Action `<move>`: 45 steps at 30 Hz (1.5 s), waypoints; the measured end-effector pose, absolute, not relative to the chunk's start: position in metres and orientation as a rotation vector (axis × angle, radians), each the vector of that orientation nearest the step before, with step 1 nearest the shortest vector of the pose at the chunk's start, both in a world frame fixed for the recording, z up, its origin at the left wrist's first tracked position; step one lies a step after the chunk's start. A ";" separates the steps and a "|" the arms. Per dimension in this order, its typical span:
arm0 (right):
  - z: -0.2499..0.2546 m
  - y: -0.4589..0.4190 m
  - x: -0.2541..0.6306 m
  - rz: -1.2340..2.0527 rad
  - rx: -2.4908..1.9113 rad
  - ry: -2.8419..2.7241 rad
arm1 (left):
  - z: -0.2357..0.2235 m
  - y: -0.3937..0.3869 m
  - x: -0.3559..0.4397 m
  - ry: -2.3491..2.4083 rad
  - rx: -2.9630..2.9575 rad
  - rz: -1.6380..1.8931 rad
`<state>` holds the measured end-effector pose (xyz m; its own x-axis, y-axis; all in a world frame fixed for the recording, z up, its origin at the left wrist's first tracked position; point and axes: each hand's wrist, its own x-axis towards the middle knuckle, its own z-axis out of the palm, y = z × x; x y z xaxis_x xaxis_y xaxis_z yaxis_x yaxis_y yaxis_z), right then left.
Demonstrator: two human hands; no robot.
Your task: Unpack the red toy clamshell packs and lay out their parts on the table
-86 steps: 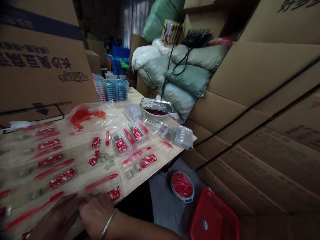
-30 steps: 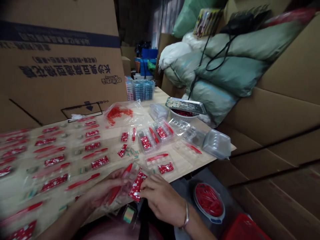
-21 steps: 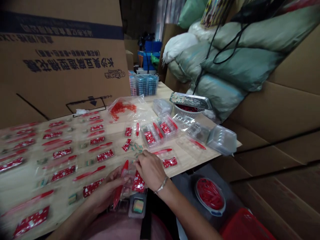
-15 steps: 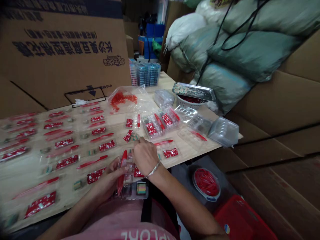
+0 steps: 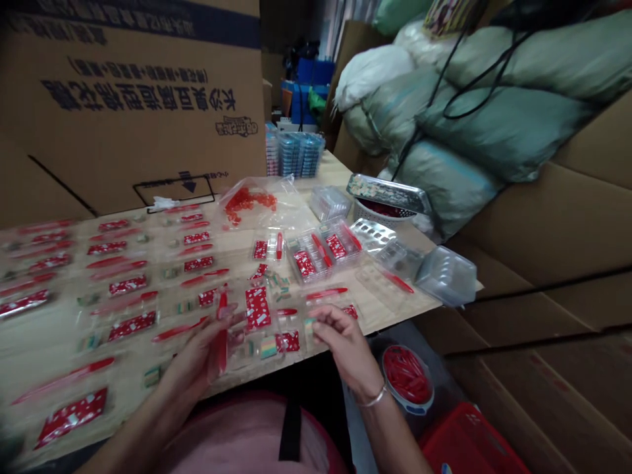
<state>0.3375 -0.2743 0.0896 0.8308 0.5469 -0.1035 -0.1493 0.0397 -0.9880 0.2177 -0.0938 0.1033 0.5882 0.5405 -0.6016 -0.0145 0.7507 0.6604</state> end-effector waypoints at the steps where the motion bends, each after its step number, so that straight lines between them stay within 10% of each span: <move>1: 0.089 -0.277 0.334 0.598 -1.415 -0.309 | 0.104 -0.092 0.221 0.904 0.658 0.348; 16: 0.100 -0.249 0.295 0.188 -1.902 -0.780 | 0.104 -0.108 0.225 0.761 0.707 0.484; 30: 0.041 -0.260 0.271 0.872 -1.292 -0.454 | 0.083 -0.094 0.193 0.947 0.800 0.202; 37: 0.030 -0.303 0.349 -0.068 -2.233 -0.890 | 0.083 -0.089 0.213 0.955 0.796 0.157; 45: 0.017 -0.334 0.368 -0.268 -2.334 -1.055 | 0.082 -0.083 0.228 0.958 0.816 0.172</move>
